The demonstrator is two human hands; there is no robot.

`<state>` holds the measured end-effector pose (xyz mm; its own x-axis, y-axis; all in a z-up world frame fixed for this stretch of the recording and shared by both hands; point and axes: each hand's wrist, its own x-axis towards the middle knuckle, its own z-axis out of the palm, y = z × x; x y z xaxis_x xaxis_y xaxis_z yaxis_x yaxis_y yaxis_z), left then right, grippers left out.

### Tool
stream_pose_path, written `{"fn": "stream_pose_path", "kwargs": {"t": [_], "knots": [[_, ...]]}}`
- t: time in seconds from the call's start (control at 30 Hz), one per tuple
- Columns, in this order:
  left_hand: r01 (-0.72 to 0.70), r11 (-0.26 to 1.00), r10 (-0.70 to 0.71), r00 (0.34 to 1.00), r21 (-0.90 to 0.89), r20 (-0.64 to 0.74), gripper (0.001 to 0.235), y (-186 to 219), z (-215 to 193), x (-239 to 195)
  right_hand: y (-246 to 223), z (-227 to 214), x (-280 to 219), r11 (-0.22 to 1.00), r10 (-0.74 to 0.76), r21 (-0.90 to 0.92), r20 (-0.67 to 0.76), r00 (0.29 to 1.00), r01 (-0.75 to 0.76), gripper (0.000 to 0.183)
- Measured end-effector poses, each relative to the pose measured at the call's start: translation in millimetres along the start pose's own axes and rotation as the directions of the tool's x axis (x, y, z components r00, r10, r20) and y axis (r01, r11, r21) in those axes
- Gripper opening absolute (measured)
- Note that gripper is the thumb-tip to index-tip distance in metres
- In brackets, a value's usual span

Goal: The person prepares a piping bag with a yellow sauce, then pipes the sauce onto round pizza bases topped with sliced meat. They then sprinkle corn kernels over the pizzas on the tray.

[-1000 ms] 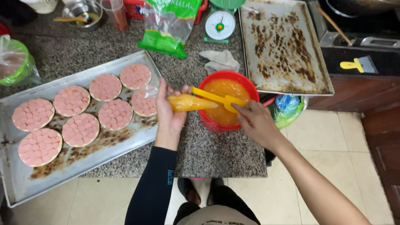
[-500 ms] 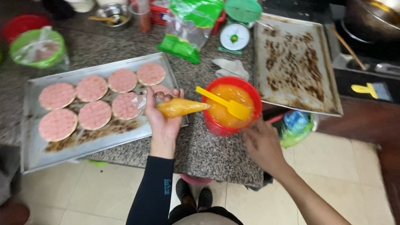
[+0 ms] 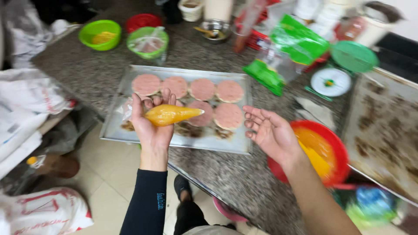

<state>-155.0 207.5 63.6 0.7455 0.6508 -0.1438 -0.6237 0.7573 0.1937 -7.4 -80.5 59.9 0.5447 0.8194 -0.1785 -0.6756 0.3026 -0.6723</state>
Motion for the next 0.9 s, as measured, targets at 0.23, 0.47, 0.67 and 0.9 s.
{"fn": "stream_pose_path", "kwargs": {"t": [0.23, 0.47, 0.67, 0.9], "knots": [[-0.155, 0.97, 0.162, 0.986, 0.19, -0.024, 0.041, 103, -14, 119, 15, 31, 152, 0.983, 0.098, -0.151, -0.064, 0.993, -0.107, 0.041], [0.012, 0.949, 0.006, 0.998, 0.316, -0.058, 0.045, 135, -32, 245, 49, 21, 271, 0.97, -0.016, -0.232, -0.366, 0.931, -0.075, 0.031], [0.262, 0.905, -0.273, 0.962, 0.336, -0.015, 0.045, 56, -40, 302, 58, -108, 269, 0.643, -0.516, -0.754, -0.553, 0.654, -0.131, 0.035], [0.371, 0.823, -0.416, 0.909, 0.431, 0.012, 0.045, -13, -35, 309, 83, -243, 201, 0.412, -0.651, -0.778, -0.615, 0.444, -0.474, 0.065]]}}
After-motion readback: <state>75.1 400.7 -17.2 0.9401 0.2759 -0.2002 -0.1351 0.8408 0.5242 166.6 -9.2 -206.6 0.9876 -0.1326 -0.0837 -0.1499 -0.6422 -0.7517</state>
